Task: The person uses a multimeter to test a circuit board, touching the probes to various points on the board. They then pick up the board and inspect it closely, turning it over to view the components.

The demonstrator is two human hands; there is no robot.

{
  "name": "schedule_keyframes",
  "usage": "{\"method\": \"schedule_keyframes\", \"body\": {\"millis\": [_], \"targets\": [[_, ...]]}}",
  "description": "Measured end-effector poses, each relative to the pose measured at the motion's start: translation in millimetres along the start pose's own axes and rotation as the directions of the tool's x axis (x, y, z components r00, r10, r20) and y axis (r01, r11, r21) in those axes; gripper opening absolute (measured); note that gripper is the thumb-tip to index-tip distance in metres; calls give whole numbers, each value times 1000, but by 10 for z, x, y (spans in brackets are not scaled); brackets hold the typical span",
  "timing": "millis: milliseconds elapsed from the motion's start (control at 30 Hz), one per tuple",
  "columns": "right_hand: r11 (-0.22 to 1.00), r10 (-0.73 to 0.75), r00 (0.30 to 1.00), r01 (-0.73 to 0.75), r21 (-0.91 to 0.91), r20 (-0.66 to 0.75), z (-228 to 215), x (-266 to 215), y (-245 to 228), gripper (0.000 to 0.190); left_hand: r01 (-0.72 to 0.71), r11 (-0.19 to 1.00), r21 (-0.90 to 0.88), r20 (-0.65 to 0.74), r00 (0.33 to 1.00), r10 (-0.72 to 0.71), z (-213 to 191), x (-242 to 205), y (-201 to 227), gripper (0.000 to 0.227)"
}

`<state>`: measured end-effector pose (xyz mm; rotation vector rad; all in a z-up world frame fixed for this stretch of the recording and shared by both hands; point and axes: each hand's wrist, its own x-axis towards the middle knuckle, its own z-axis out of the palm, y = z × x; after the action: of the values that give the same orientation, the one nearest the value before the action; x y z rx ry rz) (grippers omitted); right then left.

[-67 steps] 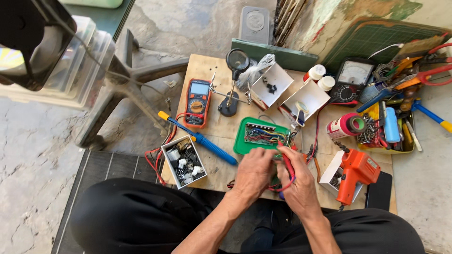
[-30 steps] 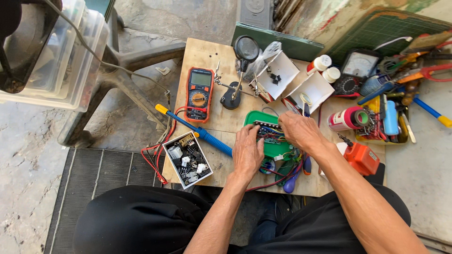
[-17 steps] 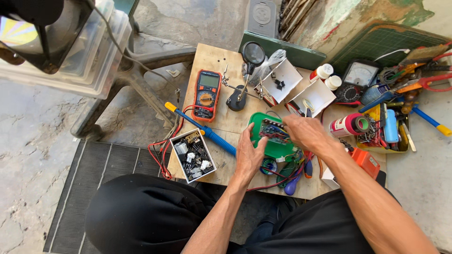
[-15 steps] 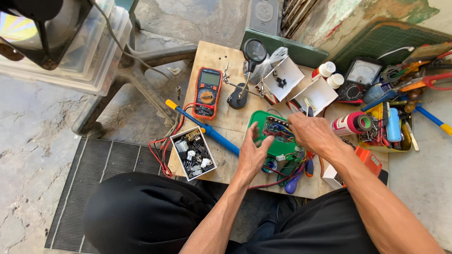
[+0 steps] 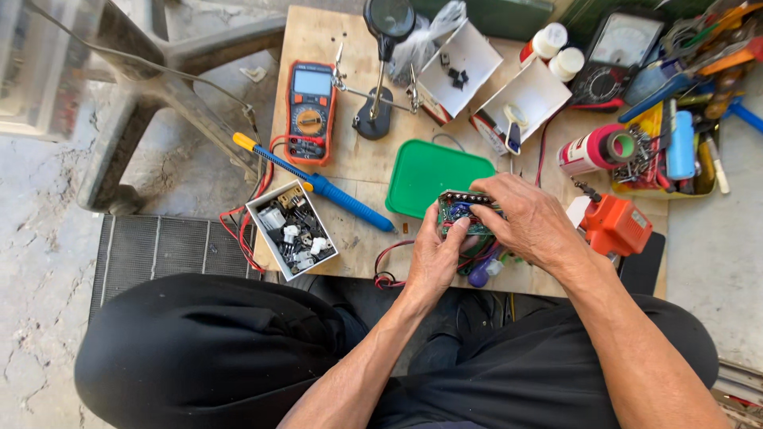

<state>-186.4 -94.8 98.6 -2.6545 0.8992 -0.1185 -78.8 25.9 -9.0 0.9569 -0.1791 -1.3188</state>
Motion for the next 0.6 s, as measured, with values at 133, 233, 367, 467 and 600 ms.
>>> {"method": "schedule_keyframes", "body": {"millis": [133, 233, 367, 467, 600], "targets": [[999, -44, 999, 44, 7, 6, 154, -103, 119, 24, 47, 999, 4, 10, 999, -48, 6, -187, 88, 65], [999, -29, 1000, 29, 30, 8, 170, -149, 2, 17, 76, 996, 39, 15, 997, -77, 7, -296, 205, 71], [995, -53, 997, 56, 81, -50, 155, -185, -161, 5, 96, 995, 3, 0, 995, -96, -16, -338, 265, 65], [995, -59, 997, 63, 73, -56, 141, -208, -172, 6, 97, 995, -27, -7, 995, -97, 45, -349, 392, 66], [996, -50, 997, 54, 69, -55, 137, -190, -168, 8, 127, 985, -115, -29, 991, -132, 15, -291, 370, 70]]}}
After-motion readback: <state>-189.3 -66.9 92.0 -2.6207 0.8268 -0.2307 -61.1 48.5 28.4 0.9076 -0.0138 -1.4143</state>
